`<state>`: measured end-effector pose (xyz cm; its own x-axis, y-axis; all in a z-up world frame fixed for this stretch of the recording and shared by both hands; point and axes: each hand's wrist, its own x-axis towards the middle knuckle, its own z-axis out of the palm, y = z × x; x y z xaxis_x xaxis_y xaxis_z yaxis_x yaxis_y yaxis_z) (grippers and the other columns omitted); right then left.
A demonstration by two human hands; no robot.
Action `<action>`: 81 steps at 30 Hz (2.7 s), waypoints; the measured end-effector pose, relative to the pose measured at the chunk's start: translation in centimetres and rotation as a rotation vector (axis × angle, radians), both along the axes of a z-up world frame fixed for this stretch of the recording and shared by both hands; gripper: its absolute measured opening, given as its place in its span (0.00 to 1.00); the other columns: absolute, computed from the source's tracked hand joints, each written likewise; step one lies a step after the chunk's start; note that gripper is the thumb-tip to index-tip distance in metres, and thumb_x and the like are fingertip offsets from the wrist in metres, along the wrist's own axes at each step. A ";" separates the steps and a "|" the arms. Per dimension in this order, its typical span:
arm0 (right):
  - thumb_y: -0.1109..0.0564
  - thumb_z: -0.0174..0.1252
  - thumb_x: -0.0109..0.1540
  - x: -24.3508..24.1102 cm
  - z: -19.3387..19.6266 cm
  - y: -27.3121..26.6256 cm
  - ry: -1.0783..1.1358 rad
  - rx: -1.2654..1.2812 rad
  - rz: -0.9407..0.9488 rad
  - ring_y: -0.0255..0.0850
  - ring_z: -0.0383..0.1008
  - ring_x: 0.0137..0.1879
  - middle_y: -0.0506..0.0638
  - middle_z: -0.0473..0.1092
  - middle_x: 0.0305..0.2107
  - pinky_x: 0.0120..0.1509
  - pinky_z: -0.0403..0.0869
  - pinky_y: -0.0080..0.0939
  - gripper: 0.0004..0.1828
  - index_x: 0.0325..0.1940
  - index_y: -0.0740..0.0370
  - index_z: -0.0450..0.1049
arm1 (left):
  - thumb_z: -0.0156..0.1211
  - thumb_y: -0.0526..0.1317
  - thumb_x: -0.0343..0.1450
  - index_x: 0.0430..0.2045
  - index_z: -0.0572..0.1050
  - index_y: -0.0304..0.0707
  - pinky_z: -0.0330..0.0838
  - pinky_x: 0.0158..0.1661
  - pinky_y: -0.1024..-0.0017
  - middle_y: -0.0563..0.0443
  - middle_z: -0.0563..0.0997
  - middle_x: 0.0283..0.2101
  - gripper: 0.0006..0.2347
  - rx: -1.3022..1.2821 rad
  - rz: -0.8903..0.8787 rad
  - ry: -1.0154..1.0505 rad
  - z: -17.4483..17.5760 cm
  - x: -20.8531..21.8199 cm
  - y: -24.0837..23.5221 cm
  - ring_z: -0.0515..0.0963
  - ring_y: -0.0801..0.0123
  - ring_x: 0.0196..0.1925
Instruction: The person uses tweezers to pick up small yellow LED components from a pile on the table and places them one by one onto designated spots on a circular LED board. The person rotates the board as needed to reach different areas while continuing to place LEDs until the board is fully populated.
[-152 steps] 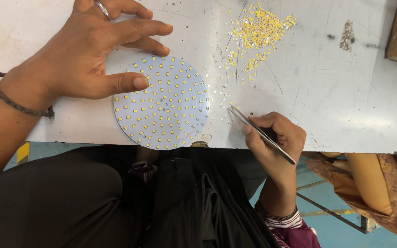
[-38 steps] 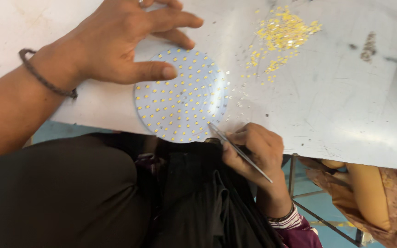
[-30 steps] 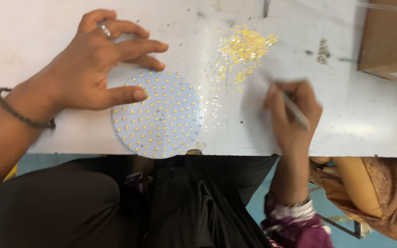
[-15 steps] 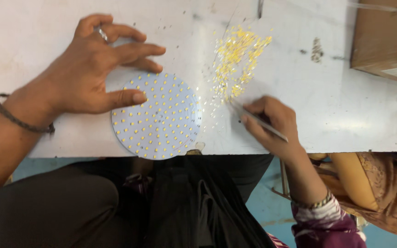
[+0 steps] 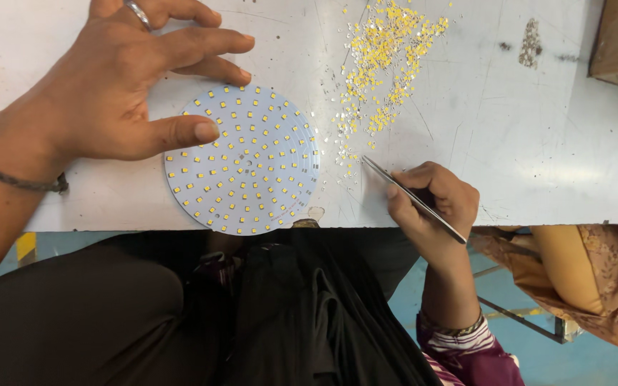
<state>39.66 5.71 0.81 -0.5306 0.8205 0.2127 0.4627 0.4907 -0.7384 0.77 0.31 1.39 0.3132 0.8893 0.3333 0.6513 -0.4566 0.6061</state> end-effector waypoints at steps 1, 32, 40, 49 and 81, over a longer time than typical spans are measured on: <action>0.65 0.65 0.61 -0.2 0.0 0.1 0.006 0.015 0.001 0.29 0.69 0.30 0.50 0.74 0.28 0.36 0.66 0.28 0.06 0.38 0.70 0.76 | 0.57 0.58 0.70 0.62 0.71 0.38 0.43 0.67 0.55 0.59 0.83 0.49 0.30 -0.005 0.004 0.003 0.0 0.0 0.0 0.67 0.60 0.66; 0.63 0.67 0.62 -0.5 0.6 0.0 -0.041 0.046 0.018 0.31 0.71 0.28 0.50 0.75 0.27 0.34 0.67 0.28 0.07 0.37 0.68 0.76 | 0.55 0.59 0.72 0.62 0.70 0.36 0.47 0.68 0.54 0.54 0.83 0.50 0.30 0.046 -0.017 0.015 -0.1 -0.1 0.1 0.70 0.57 0.65; 0.61 0.68 0.58 -2.1 -0.4 -3.5 0.024 0.193 0.293 0.40 0.75 0.29 0.52 0.72 0.24 0.33 0.69 0.34 0.11 0.31 0.65 0.71 | 0.61 0.57 0.75 0.67 0.66 0.35 0.73 0.55 0.60 0.45 0.84 0.53 0.31 0.055 -0.064 -0.039 -1.4 -0.9 -0.5 0.83 0.54 0.55; 0.63 0.69 0.55 -3.3 -0.5 -3.7 0.011 0.226 0.324 0.40 0.70 0.24 0.53 0.70 0.21 0.29 0.64 0.37 0.11 0.30 0.67 0.71 | 0.63 0.56 0.75 0.68 0.65 0.35 0.74 0.58 0.62 0.43 0.83 0.54 0.31 0.023 -0.077 -0.083 -1.5 -0.7 -0.6 0.83 0.56 0.58; 0.63 0.68 0.58 -1.6 0.5 -1.3 -0.046 0.176 0.058 0.35 0.75 0.29 0.52 0.75 0.26 0.36 0.70 0.31 0.08 0.33 0.68 0.74 | 0.54 0.62 0.71 0.61 0.71 0.37 0.41 0.68 0.53 0.57 0.82 0.49 0.31 0.007 -0.006 -0.012 0.0 0.1 0.1 0.66 0.58 0.68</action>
